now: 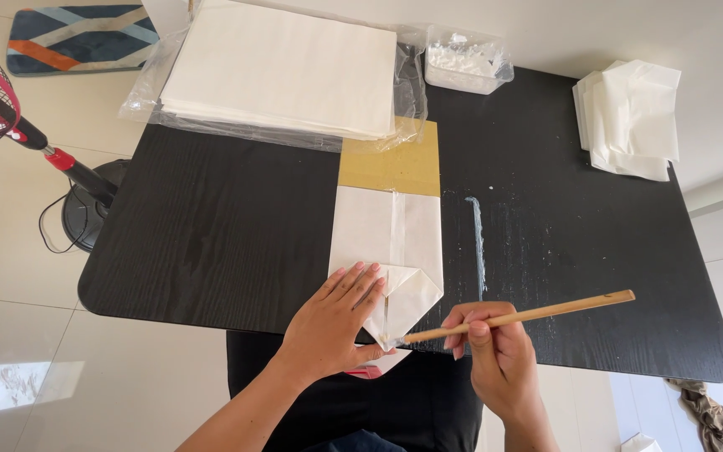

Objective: The person folds a white sheet of paper into a triangular shape on a black table. They use a brush to apply a white adhesive to the folded edges to secure the shape. Finally, they place a yellow cardboard piece on top of the folded paper.

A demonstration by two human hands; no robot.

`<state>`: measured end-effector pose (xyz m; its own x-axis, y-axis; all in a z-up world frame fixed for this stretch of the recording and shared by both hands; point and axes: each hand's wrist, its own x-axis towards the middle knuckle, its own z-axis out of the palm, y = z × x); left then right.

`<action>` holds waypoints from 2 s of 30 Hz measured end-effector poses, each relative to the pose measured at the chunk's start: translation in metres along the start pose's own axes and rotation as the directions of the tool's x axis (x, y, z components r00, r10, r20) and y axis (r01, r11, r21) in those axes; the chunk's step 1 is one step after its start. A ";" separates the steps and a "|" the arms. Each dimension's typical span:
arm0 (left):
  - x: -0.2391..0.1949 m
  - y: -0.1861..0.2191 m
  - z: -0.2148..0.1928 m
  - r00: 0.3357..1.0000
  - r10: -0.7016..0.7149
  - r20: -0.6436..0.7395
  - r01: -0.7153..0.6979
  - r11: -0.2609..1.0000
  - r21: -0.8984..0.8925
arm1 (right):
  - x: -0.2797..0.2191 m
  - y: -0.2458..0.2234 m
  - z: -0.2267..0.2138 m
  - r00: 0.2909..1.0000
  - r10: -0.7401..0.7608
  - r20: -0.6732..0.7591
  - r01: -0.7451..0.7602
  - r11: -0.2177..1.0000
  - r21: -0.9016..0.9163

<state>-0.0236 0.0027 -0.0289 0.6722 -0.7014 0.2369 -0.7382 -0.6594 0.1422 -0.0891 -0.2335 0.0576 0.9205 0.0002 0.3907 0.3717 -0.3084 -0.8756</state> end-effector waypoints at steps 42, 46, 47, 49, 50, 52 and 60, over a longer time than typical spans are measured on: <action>-0.006 -0.002 -0.002 0.985 -0.137 -0.103 0.124 0.985 -0.121 | 0.006 0.038 0.019 0.916 0.203 -0.345 -0.100 0.951 0.293; -0.009 -0.006 0.006 0.982 -0.186 -0.023 0.183 0.979 -0.092 | 0.009 0.033 0.027 0.917 0.238 -0.320 -0.151 0.950 0.273; -0.010 -0.007 0.006 0.983 -0.181 -0.008 0.180 0.979 -0.095 | 0.009 0.033 0.029 0.919 0.244 -0.309 -0.163 0.950 0.264; -0.009 -0.007 0.006 0.982 -0.186 -0.013 0.184 0.979 -0.090 | 0.010 0.032 0.029 0.922 0.243 -0.302 -0.170 0.954 0.249; -0.009 -0.007 0.006 0.982 -0.190 -0.019 0.188 0.978 -0.086 | 0.011 0.032 0.030 0.924 0.241 -0.296 -0.175 0.957 0.232; -0.010 -0.007 0.005 0.982 -0.188 -0.012 0.186 0.979 -0.084 | 0.010 0.031 0.027 0.923 0.234 -0.304 -0.170 0.960 0.222; -0.009 -0.007 0.001 0.985 -0.171 -0.033 0.167 0.982 -0.090 | 0.006 0.028 0.000 0.925 0.167 -0.342 -0.160 0.986 0.051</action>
<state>-0.0245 0.0135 -0.0330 0.7861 -0.5692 0.2408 -0.6175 -0.7403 0.2659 -0.0728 -0.2427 0.0353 0.8721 -0.3772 0.3119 0.2255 -0.2560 -0.9400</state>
